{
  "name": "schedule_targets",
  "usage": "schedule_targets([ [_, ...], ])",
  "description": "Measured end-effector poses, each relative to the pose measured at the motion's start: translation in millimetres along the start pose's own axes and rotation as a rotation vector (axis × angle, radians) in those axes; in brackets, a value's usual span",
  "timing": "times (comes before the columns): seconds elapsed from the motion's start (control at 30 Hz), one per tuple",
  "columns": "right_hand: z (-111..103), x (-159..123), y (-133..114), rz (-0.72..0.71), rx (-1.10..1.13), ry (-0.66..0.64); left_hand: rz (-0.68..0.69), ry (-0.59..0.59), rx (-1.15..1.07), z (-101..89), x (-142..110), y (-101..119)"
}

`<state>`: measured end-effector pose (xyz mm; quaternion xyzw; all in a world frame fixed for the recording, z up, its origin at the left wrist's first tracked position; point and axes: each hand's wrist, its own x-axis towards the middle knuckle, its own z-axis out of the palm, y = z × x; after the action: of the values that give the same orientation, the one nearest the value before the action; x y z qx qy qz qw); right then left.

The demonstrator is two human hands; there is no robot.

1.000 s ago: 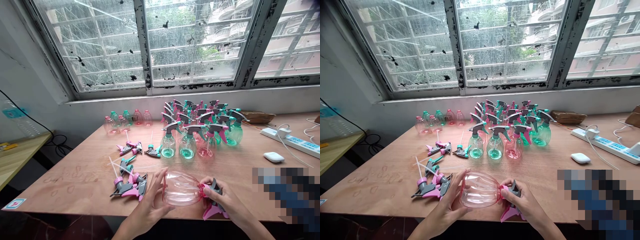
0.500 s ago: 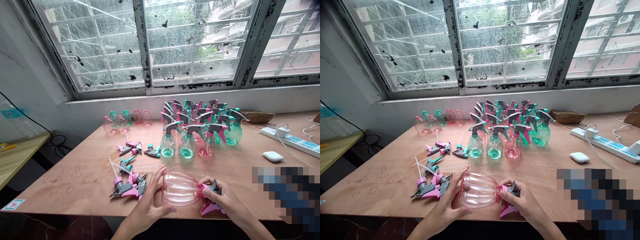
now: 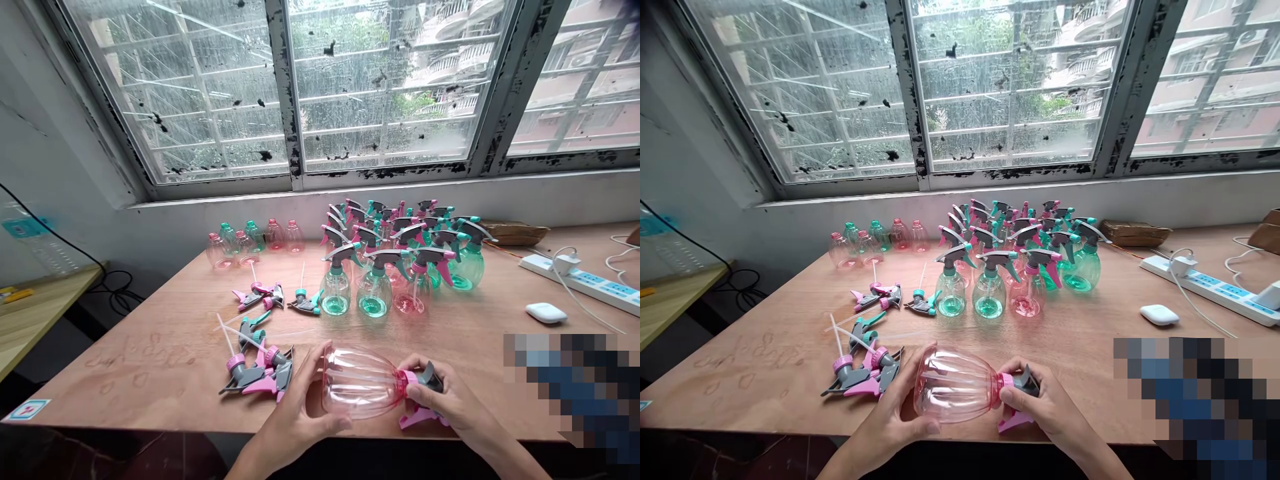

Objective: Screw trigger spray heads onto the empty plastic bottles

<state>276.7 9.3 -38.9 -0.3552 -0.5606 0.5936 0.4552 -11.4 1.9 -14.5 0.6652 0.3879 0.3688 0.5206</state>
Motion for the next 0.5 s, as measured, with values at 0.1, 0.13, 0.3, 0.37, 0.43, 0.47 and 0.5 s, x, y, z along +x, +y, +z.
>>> schedule_targets([
  [0.1,-0.2,-3.8,-4.0,0.024,-0.013,0.021,0.080,0.017,0.045,4.1,-1.1,-1.9],
  [0.13,-0.9,-6.0,-5.5,0.046,0.003,0.023,0.118,0.029,0.103,5.7,-2.2,-2.3],
  [0.3,-1.6,-18.5,-14.3,0.236,0.123,0.022,0.436,0.063,0.473,11.6,-8.0,0.4],
  [0.37,1.7,-23.0,-20.6,0.243,0.127,0.046,0.488,0.058,0.543,11.5,-8.5,4.3],
  [0.43,2.8,-28.8,-30.1,0.189,0.017,0.117,0.428,0.034,0.619,9.9,-8.0,8.2],
  [0.47,0.4,-32.6,-36.2,0.145,-0.092,0.171,0.377,0.016,0.662,8.7,-7.7,9.7],
  [0.5,-5.2,-37.1,-43.0,0.080,-0.236,0.229,0.330,-0.003,0.698,7.6,-7.5,10.7],
])
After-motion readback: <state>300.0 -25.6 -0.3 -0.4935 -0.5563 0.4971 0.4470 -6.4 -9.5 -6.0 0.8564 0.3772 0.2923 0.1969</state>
